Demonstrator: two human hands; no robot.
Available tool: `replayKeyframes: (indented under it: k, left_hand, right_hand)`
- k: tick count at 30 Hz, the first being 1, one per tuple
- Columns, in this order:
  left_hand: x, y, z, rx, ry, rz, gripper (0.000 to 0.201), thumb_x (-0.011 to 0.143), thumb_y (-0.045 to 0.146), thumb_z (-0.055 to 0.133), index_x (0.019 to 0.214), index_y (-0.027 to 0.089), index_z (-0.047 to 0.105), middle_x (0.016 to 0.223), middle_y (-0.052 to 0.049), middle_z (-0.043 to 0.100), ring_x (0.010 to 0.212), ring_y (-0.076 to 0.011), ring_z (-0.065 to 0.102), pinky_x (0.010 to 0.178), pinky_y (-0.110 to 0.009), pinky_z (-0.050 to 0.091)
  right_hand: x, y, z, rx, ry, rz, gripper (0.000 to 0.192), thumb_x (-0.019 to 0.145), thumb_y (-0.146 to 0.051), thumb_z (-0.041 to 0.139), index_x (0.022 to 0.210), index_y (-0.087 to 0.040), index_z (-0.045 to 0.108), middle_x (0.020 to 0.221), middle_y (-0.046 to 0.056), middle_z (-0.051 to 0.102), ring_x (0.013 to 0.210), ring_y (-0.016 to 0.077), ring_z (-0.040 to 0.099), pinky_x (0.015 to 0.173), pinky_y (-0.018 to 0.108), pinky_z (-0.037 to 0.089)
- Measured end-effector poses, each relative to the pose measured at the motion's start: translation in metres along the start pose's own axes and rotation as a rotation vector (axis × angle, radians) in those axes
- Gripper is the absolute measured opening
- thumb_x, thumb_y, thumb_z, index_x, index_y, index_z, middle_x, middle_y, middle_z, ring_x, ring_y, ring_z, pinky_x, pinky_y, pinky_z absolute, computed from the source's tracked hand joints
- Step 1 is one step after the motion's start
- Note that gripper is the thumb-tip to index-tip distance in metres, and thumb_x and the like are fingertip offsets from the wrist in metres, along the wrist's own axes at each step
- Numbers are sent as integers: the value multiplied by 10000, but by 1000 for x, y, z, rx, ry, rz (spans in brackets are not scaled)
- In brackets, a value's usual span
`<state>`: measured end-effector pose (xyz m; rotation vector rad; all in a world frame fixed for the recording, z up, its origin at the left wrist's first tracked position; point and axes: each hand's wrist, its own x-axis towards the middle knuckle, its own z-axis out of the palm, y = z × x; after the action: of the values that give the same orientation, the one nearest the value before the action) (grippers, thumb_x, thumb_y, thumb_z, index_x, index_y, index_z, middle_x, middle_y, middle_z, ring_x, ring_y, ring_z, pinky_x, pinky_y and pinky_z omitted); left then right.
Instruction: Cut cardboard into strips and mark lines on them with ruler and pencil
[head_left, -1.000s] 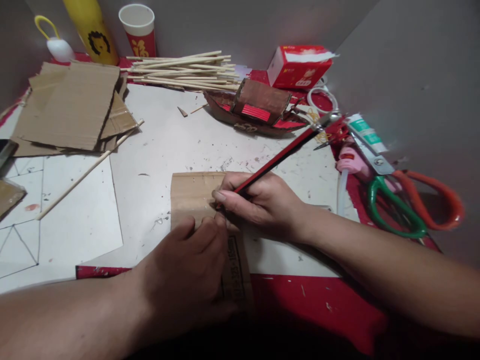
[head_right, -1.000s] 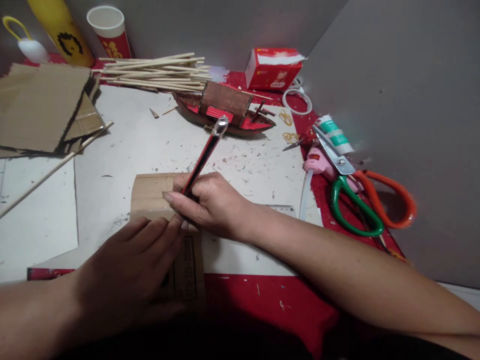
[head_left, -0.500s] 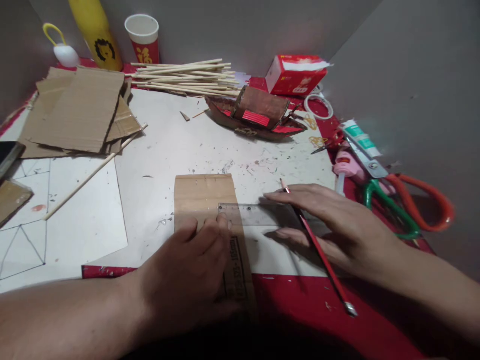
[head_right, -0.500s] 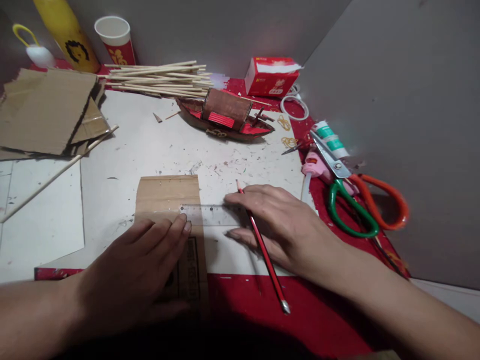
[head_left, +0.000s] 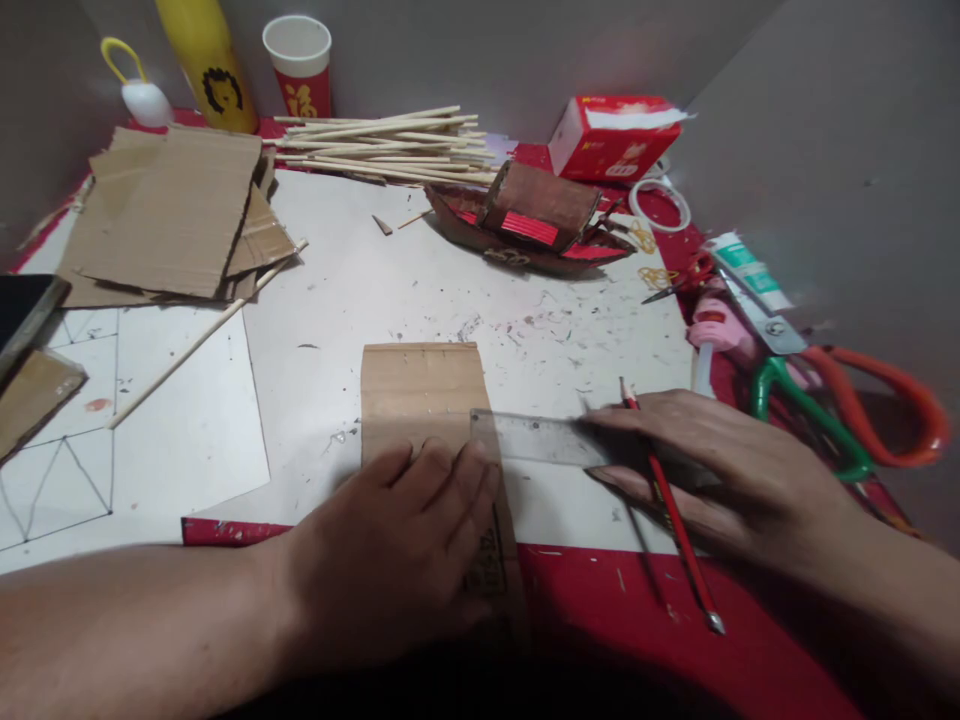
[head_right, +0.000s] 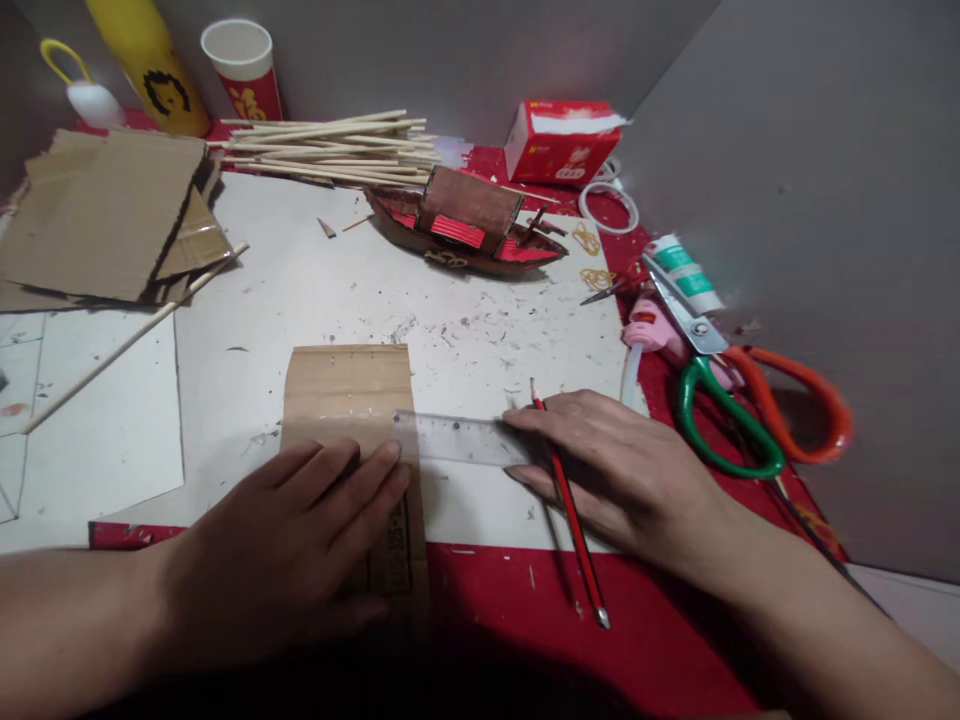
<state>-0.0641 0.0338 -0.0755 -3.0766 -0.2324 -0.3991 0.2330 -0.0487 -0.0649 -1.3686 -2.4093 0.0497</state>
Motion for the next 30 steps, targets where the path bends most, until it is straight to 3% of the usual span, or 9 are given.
replayKeyframes:
  k: [3, 8, 11, 17, 25, 30]
  left_hand:
    - [-3, 3, 0, 33, 34, 25, 548, 1018, 478, 459, 1327, 58, 626, 1350, -147, 659, 1096, -320, 650, 886, -428, 486]
    - [-9, 9, -5, 70, 117, 123, 389, 978, 311, 547, 1224, 41, 681, 1206, -159, 731, 1061, -336, 685, 883, -458, 528]
    - [-11, 13, -13, 50, 178, 188, 308, 988, 272, 519, 1144, 97, 718, 1142, -112, 758, 1008, -269, 699, 838, -404, 550]
    - [-13, 19, -20, 85, 264, 151, 241, 992, 328, 565, 1075, 193, 746, 1096, -3, 774, 943, -173, 690, 774, -298, 565]
    - [-12, 16, -17, 118, 175, 80, 343, 990, 305, 517, 1191, 101, 706, 1211, -106, 740, 1063, -268, 691, 882, -389, 556]
    - [-8, 17, -11, 107, 216, 24, 338, 955, 299, 571, 1176, 80, 702, 1201, -103, 746, 1062, -263, 685, 874, -385, 565]
  right_hand:
    - [-5, -3, -7, -71, 21, 59, 562, 797, -15, 768, 1291, -207, 582, 945, 116, 720, 828, 211, 711, 717, 278, 588]
    - [-4, -16, -12, -76, 33, 186, 602, 827, -82, 758, 1338, -319, 543, 976, 87, 744, 814, 234, 729, 697, 326, 598]
    - [10, -27, -9, 23, 15, 136, 540, 896, -103, 676, 1374, -292, 510, 990, 103, 725, 834, 243, 718, 692, 350, 594]
    - [48, -39, 6, 188, 1, -23, 402, 967, -190, 586, 1357, -202, 491, 961, 91, 699, 843, 225, 679, 719, 343, 575]
    - [60, -30, 25, 215, 5, -92, 425, 937, -75, 511, 1351, -172, 486, 1025, 120, 706, 915, 228, 670, 771, 345, 572]
    - [49, -25, 36, 313, 20, -33, 424, 922, -75, 520, 1331, -186, 513, 930, 77, 677, 815, 208, 635, 694, 324, 521]
